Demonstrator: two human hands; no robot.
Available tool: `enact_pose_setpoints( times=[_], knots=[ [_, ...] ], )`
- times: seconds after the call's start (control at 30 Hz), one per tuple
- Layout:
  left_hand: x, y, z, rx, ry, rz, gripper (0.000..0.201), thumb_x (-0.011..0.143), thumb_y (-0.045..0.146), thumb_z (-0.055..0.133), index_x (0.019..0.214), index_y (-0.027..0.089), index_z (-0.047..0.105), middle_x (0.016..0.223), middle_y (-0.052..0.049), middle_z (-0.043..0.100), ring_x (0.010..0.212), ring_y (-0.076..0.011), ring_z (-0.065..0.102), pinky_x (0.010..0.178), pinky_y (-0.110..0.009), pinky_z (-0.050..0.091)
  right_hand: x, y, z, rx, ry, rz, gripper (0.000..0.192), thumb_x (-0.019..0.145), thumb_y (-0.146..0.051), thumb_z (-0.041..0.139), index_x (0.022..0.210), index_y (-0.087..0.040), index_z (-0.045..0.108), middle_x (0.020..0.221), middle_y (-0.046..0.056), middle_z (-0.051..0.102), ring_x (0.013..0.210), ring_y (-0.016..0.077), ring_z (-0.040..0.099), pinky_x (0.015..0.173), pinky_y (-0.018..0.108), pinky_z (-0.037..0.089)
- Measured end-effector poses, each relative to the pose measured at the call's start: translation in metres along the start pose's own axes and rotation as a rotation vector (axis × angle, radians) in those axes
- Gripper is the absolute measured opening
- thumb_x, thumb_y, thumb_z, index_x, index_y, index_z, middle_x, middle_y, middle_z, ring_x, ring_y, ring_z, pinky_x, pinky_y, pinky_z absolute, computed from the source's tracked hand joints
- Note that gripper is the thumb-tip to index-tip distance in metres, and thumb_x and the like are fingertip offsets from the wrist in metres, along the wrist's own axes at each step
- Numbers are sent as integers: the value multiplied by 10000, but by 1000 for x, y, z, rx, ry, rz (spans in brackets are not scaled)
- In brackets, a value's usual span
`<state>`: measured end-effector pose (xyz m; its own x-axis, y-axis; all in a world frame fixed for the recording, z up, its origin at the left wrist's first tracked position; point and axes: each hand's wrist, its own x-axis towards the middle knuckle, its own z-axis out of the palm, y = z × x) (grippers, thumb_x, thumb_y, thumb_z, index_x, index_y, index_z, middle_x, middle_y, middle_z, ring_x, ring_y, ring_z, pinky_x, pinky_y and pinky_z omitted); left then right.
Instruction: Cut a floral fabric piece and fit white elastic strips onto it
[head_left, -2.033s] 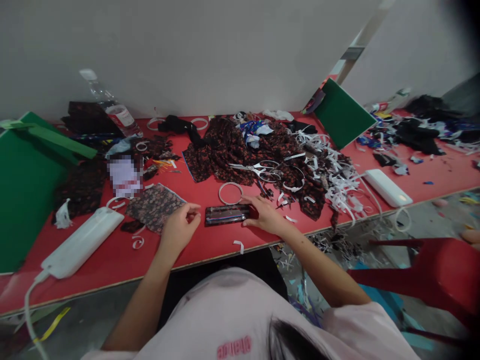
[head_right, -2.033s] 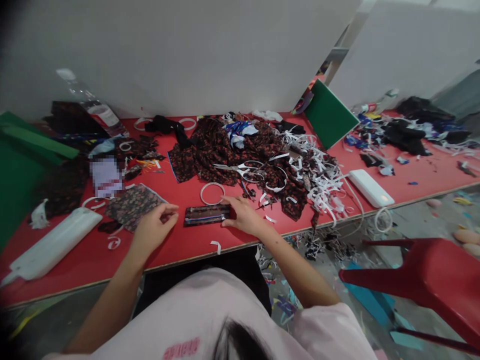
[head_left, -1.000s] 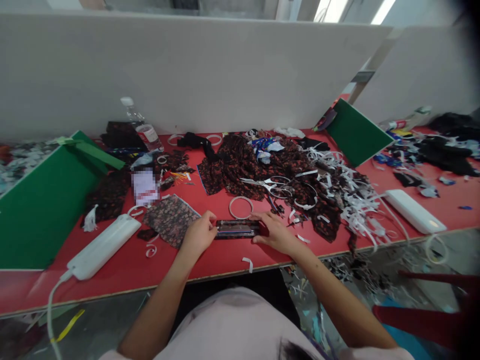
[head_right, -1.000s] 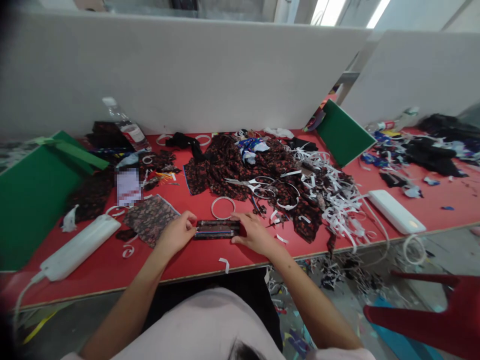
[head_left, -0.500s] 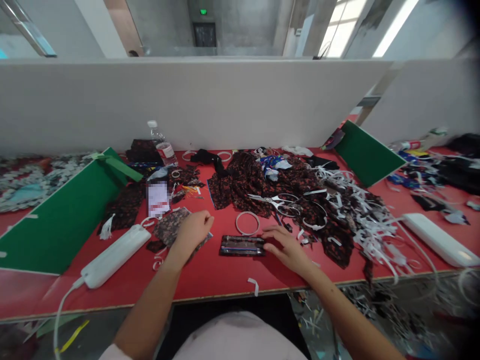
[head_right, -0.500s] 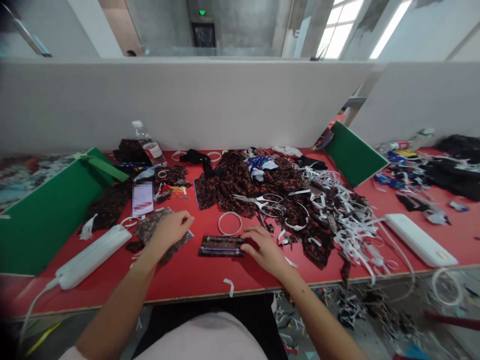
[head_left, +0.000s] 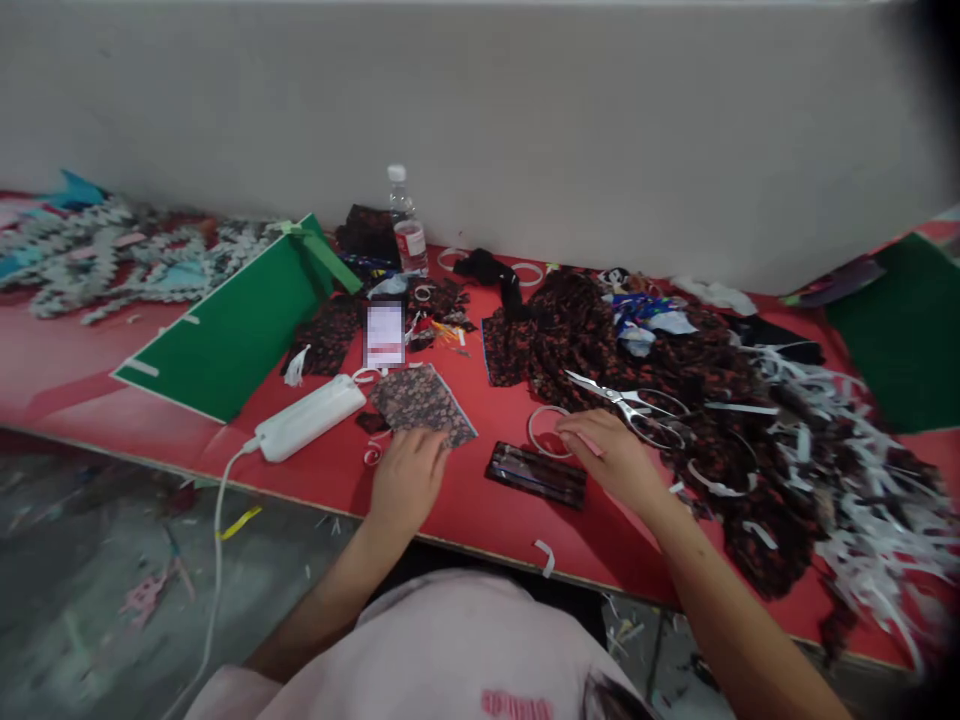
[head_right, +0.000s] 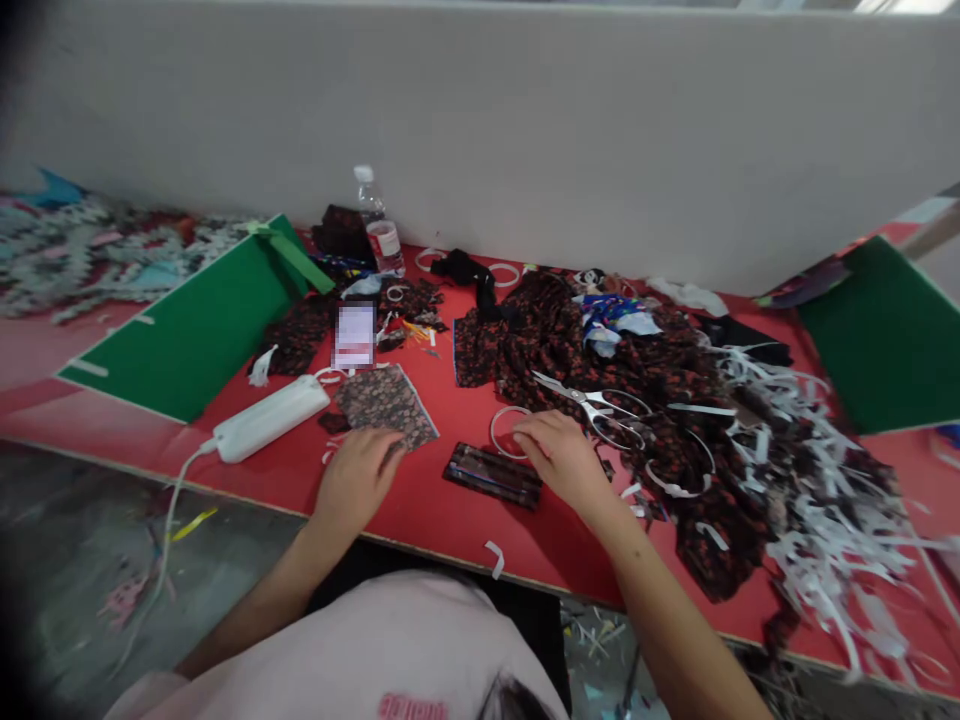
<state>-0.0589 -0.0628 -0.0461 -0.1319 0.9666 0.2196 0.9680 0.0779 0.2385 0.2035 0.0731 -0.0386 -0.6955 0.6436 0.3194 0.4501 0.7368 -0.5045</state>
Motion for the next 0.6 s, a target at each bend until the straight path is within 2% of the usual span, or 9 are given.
enact_pose_setpoints(
  times=[0.07,0.13,0.23,0.27,0.33,0.43,0.47,0.53,0.6],
  knots=[
    [-7,-20,-3,111,63,-164,299,875,301,389,1061,142,560,985,-131,587,931,-262,505,834,-383,395,12,-12,9,-5,-98,-68,205,887,-239,448,979,-232,630,985,59,658,978,218,572,868,391,437],
    [-11,-42,-5,222,63,-279,330,859,310,407,1088,115,544,1002,-160,574,931,-284,514,804,-394,400,27,-30,20,-14,-197,-142,241,878,-240,462,1064,-244,616,1058,62,642,1031,224,559,901,398,425],
    [-9,-63,-6,195,-35,-305,272,876,272,342,939,157,581,877,-108,594,785,-233,561,695,-332,419,49,-60,31,-59,-295,-224,319,837,-254,537,1151,-285,580,1179,49,596,1051,230,560,885,377,437],
    [-6,-65,-6,183,-20,-291,278,881,271,328,922,163,581,868,-102,599,785,-229,567,690,-323,420,56,-67,32,-76,-311,-255,320,834,-263,547,1150,-301,579,1186,35,595,1044,223,566,883,365,435],
    [-1,-62,-6,184,79,-271,320,890,291,304,974,139,574,913,-127,610,852,-249,570,726,-333,426,70,-68,28,-120,-277,-263,264,874,-274,489,1112,-285,603,1114,30,634,1021,201,577,884,344,423],
    [7,-55,-9,221,142,-130,381,890,290,285,1023,80,574,910,-167,627,853,-281,569,780,-383,422,90,-32,0,-183,-158,-162,243,900,-265,438,1031,-229,639,1025,29,665,971,167,591,862,285,419],
    [9,-54,-9,238,158,-68,374,885,291,296,1015,87,581,937,-175,629,871,-293,570,793,-405,417,96,-11,-15,-219,-105,-74,239,898,-265,442,1012,-219,647,1021,30,667,978,167,586,868,277,413],
    [15,-56,-7,257,198,21,335,865,294,334,1000,125,590,972,-177,634,897,-308,578,784,-435,416,103,36,-54,-304,24,222,239,899,-257,439,989,-209,655,1029,24,666,975,165,584,863,262,409],
    [24,-61,-2,216,235,119,284,837,295,378,970,174,596,968,-166,648,870,-306,594,743,-442,427,108,84,-96,-372,120,388,264,910,-234,410,995,-160,649,1016,63,663,969,188,583,856,285,414]
  ],
)
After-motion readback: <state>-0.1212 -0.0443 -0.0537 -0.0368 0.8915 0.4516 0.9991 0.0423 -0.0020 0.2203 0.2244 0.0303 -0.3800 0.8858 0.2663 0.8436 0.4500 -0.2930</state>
